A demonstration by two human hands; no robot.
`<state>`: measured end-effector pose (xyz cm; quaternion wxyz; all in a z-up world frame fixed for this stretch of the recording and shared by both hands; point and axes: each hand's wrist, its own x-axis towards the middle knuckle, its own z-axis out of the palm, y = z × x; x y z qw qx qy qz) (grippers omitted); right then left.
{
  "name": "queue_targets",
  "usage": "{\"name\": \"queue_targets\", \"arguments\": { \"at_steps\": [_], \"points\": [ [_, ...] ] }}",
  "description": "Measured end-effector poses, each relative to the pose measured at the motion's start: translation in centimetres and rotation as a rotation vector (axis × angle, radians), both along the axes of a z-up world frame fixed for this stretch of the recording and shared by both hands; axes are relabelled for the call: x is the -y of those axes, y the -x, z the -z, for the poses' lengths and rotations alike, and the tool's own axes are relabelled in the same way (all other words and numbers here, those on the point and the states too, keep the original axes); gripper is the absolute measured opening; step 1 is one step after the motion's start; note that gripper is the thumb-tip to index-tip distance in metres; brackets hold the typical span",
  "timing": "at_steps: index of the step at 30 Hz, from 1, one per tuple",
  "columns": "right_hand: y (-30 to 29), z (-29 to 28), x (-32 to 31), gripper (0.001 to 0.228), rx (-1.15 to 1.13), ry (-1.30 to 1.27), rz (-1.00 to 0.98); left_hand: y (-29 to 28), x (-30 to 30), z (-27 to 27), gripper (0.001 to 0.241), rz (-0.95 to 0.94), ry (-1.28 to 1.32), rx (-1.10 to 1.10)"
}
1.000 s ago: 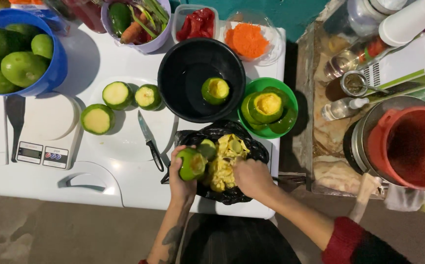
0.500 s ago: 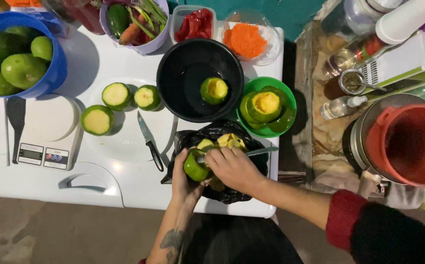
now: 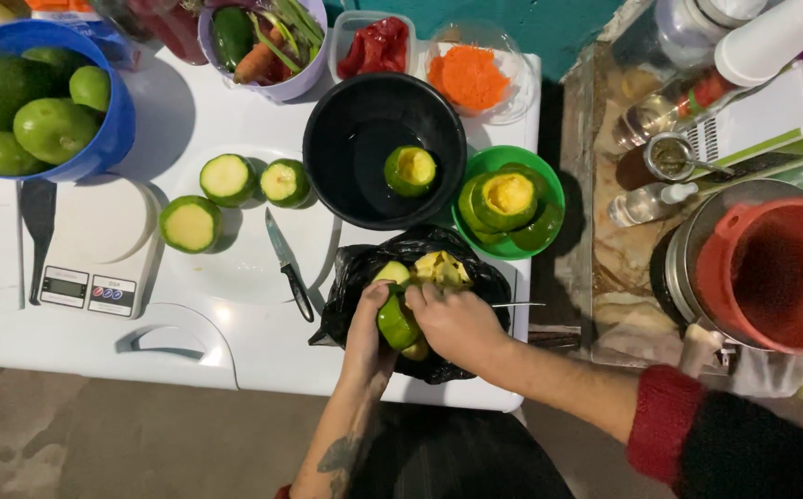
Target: Cut the tops off round squash and scoop out the insides using a spoon.
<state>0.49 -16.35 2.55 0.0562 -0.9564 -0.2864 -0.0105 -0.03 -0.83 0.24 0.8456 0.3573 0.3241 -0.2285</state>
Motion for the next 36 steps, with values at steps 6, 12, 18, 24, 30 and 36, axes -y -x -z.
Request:
{"name": "queue_targets", "arguments": {
  "at_steps": [6,12,18,24,30,36],
  "points": [
    [-0.3,-2.4,0.1,0.017,-0.331,-0.083,0.143,1.0,0.0,3.2,0.029,0.033,-0.041,0.284],
    [-0.4,-2.5,0.6,0.022,-0.557,-0.267,0.187,0.8,-0.4,2.7,0.026,0.044,-0.082,0.278],
    [-0.5,-3.0,0.7,0.017,-0.504,-0.157,0.122,0.1,-0.4,3.4,0.027,0.059,-0.051,0.319],
    [-0.4,0.2,0.8,0.018,-0.102,-0.057,0.026,-0.4,-0.4,4.0,0.029,0.129,-0.169,0.341],
    [0.5,-0.8,0.5,0.016,-0.398,-0.035,0.121,-0.7,0.2,3.1,0.029,0.133,-0.322,0.485],
    [-0.3,0.7,1.4,0.026,-0.672,-0.388,0.192,-0.3,-0.5,5.2,0.035,0.189,-0.363,0.607]
  ]
}}
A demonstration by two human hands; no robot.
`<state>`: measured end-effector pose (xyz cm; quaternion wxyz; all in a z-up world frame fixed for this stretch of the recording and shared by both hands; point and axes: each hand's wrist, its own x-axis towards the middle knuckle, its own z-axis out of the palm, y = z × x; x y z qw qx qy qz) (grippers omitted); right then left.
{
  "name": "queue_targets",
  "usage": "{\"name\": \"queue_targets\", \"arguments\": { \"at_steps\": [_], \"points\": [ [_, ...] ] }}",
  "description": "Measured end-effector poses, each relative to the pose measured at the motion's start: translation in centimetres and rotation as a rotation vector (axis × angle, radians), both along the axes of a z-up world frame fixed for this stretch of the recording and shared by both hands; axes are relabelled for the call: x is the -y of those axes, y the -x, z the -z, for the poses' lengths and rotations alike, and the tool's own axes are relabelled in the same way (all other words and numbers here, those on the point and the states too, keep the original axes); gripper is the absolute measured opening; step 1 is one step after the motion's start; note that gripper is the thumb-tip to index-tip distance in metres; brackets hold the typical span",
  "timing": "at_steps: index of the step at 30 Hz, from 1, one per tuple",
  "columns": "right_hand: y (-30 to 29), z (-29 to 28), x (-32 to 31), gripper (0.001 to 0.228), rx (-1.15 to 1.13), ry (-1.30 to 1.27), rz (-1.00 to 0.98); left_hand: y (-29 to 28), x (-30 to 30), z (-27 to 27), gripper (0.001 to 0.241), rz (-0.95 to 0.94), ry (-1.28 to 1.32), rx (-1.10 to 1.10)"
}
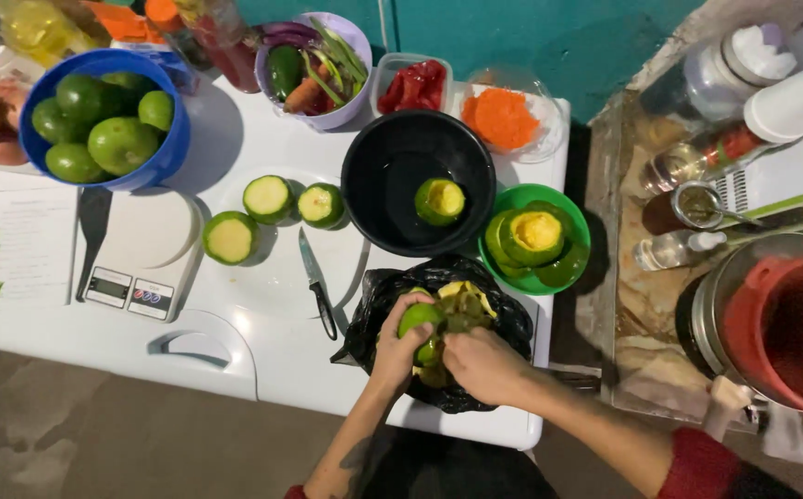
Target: Cut the tops off round squash and scoop out the insides using a spoon.
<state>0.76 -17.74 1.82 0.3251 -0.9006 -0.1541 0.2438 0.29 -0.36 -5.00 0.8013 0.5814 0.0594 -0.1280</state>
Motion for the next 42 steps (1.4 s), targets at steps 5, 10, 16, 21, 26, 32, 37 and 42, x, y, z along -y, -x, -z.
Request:
{"name": "queue_targets", "arguments": {
  "at_steps": [5,10,16,21,26,32,37,42],
  "points": [
    [0.7,8.0,1.9,0.027,-0.329,-0.332,0.086,0.4,-0.5,1.8,0.041,0.042,-0.027,0.195],
    [0.7,6.1,2.4,0.025,-1.074,-0.649,0.445,1.3,-0.2,2.2,0.046,0.065,0.080,0.145],
    [2.6,10.7,4.8,0.024,-0.786,-0.729,0.422,1.8,-0.5,3.7,0.050,-0.074,0.458,-0.035],
    [2.0,1.6,3.0,0.018,0.257,0.186,0.162,1.6,-1.4,2.8,0.047,-0.263,0.765,-0.229],
    [2.5,3.0,1.9,0.029,0.486,0.528,0.046,1.3,-1.8,-0.9,0.059,-0.177,0.905,-0.279],
    [3.8,0.8,0.2,0.037,0.509,0.379,0.035,2.0,-2.8,3.2,0.054,-0.286,0.892,-0.335],
    [3.3,3.8,0.4,0.050,0.519,0.156,-0.047,1.6,-3.8,1.5,0.049,-0.383,0.818,-0.293],
    [0.2,4.1,1.4,0.039,0.551,0.214,0.068,1.6,-4.3,0.9,0.050,-0.378,0.745,-0.305]
  ]
}}
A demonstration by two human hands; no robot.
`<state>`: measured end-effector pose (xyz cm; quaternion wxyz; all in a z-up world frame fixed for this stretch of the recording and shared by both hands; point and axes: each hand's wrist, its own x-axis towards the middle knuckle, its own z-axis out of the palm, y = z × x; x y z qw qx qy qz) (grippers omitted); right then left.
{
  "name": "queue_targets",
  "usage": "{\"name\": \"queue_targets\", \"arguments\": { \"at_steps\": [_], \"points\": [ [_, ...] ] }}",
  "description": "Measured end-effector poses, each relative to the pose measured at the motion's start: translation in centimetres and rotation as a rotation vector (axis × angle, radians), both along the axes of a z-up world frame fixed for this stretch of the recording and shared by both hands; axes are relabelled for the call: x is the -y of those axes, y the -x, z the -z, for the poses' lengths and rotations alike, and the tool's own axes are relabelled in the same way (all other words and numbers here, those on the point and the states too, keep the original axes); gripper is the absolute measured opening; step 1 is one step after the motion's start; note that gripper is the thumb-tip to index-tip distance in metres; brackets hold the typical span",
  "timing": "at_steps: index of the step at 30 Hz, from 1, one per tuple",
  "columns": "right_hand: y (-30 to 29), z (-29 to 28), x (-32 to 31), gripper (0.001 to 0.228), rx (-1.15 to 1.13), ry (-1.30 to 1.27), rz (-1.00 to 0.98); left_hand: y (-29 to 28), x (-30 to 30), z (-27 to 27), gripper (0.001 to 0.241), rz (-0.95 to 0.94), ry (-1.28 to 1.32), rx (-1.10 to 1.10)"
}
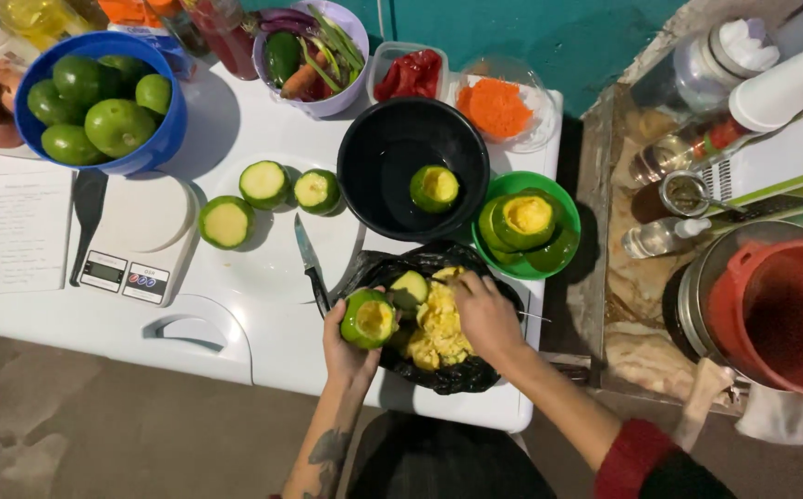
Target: Cut the tops off round squash and scoop out the insides using a spoon.
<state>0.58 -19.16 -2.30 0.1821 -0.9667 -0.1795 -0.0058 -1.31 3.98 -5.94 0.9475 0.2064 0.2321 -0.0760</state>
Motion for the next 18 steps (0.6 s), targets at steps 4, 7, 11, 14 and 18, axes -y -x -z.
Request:
{"name": "queue_targets", "arguments": {
  "at_steps": [4,7,11,14,18],
  "points": [
    [-0.8,-0.1,0.0,0.026,-0.078,-0.039,0.033,-0.9,0.1,1.3,0.048,0.043,-0.022,0.067],
    [-1.7,0.7,0.7,0.020,-0.083,-0.063,0.021,-3.0,0.1,1.5,0.044,0.200,-0.079,0.063],
    [-2.4,-2.0,0.4,0.023,-0.061,-0.112,0.096,-5.2,0.1,2.6,0.038,0.147,-0.184,0.110],
    [-0.5,-5.4,-0.4,0.024,-0.089,-0.140,0.141,-4.5,0.4,-0.6,0.038,0.109,-0.161,0.048],
    [1.8,-6.8,-1.0,0.020,-0.058,-0.077,0.125,-3.2,1.1,-4.6,0.039,0.115,-0.066,0.012]
  ]
}}
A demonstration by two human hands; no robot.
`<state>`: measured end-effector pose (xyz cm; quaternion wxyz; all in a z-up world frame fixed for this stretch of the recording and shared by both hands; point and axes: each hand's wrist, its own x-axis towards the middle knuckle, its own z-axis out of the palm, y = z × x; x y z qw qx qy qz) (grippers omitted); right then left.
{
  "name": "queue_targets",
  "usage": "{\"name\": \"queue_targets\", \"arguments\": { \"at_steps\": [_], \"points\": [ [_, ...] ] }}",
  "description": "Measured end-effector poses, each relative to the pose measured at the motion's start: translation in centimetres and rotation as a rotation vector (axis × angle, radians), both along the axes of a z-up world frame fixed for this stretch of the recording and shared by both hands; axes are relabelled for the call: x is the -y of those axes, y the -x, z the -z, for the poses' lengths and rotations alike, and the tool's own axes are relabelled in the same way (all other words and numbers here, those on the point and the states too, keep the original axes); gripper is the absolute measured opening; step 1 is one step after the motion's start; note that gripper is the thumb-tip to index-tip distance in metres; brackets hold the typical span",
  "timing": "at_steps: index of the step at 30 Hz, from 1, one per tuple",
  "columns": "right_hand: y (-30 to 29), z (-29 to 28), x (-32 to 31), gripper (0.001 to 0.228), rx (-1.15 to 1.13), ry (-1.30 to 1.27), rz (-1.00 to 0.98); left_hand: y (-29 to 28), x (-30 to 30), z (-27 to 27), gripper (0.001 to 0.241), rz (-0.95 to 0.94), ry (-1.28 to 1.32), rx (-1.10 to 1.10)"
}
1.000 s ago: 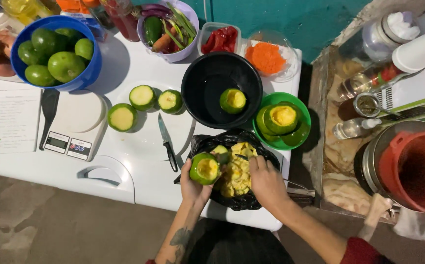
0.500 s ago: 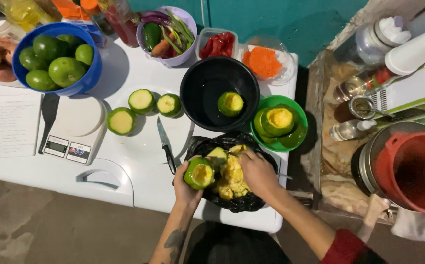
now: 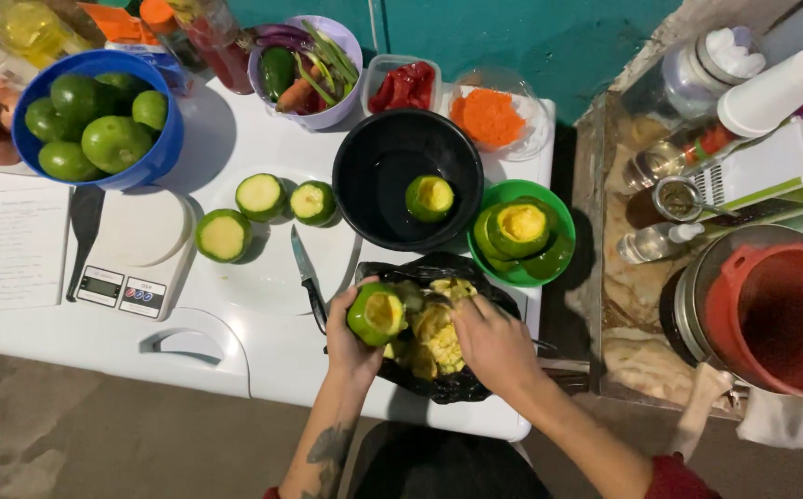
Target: Cut the tops off round squash and scoop out the insides using a spoon.
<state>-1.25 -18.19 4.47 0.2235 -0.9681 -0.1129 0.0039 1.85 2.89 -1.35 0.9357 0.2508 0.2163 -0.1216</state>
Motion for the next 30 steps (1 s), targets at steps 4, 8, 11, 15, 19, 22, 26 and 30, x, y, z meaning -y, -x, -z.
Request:
{"name": "queue_targets", "arguments": {
  "at_steps": [4,8,11,15,19,22,26,30],
  "points": [
    [0.1,-1.1,-0.9,0.021,0.292,0.097,-0.215,0.8,2.0,-1.1,0.038,0.086,-0.007,-0.189],
    [-0.1,-0.5,-1.5,0.023,0.415,0.399,-0.374,1.3,3.7,-1.0,0.033,0.163,-0.133,-0.286],
    [0.1,0.9,-1.6,0.018,0.313,0.444,-0.355,1.7,4.4,0.4,0.030,0.116,-0.199,-0.232],
    [0.3,-0.2,-1.9,0.018,-0.008,0.280,-0.240,2.6,4.9,2.2,0.028,0.075,-0.267,-0.075],
    [0.4,-2.2,-1.6,0.015,-0.220,0.169,-0.144,3.4,5.1,2.0,0.029,0.107,-0.295,-0.040],
    [0.5,-2.6,-1.3,0.022,-0.293,0.028,-0.073,3.8,4.9,2.4,0.029,0.104,-0.294,0.056],
    [0.3,-3.2,-1.2,0.027,-0.414,-0.115,0.010,4.1,4.4,1.8,0.032,0.101,-0.401,0.221],
    [0.5,-1.0,-0.4,0.028,-0.478,-0.294,-0.041,3.3,3.6,1.8,0.041,0.039,-0.686,0.621]
  ]
}}
